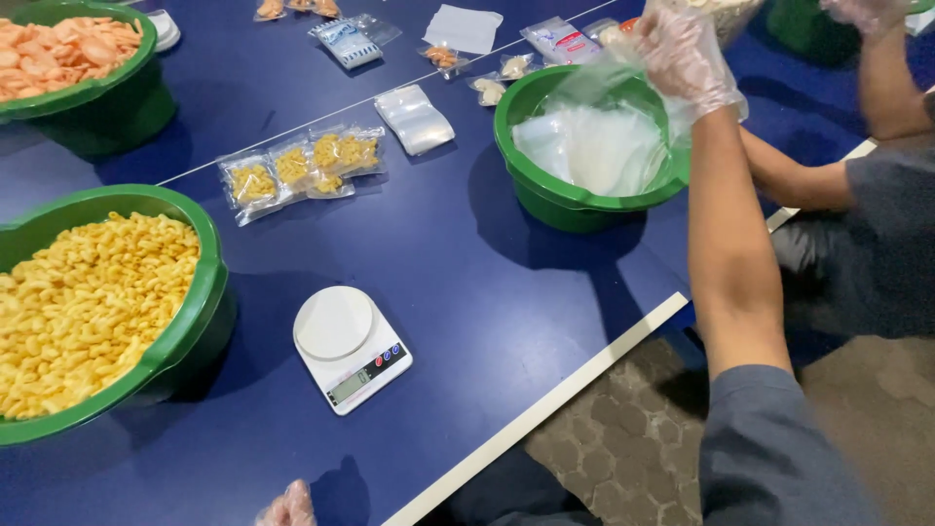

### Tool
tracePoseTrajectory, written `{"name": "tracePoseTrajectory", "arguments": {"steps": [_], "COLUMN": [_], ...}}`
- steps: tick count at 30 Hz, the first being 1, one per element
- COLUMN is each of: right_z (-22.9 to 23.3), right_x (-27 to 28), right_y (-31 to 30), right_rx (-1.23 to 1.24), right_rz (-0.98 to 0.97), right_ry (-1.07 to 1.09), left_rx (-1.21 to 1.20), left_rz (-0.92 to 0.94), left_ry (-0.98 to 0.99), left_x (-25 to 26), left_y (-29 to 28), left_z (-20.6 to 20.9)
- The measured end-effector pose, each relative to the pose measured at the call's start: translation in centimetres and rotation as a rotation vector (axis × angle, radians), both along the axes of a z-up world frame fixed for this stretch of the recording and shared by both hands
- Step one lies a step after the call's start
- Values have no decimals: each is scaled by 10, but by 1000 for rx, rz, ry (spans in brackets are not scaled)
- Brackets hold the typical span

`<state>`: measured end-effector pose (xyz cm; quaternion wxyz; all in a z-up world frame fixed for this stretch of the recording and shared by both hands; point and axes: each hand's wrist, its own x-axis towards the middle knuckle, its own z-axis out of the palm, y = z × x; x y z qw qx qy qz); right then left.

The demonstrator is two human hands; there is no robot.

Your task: The person wears plastic gloves while putting snacks into small plastic bags, weighing them on a digital scale, and sealing the bags.

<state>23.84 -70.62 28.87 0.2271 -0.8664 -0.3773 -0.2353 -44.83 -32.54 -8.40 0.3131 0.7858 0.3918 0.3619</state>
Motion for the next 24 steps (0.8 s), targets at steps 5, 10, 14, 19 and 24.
{"name": "tracePoseTrajectory", "arguments": {"steps": [5, 10, 14, 19, 24], "right_z": [34, -2, -62, -118, -123], "right_x": [-93, -228, -311, -365, -394], "right_y": [47, 146, 215, 278, 273], "right_rx": [356, 807, 832, 814, 663], "right_rz": [255, 489, 539, 437, 614], "right_ry": [-3, 814, 970, 800, 564], "left_rx": [-54, 108, 138, 406, 525], "left_rz": [64, -280, -255, -333, -293], "left_ry": [396, -113, -202, -318, -276], "left_x": [11, 62, 106, 153, 178], "left_y": [-20, -50, -57, -35, -17], "left_z": [70, 182, 225, 246, 218]}}
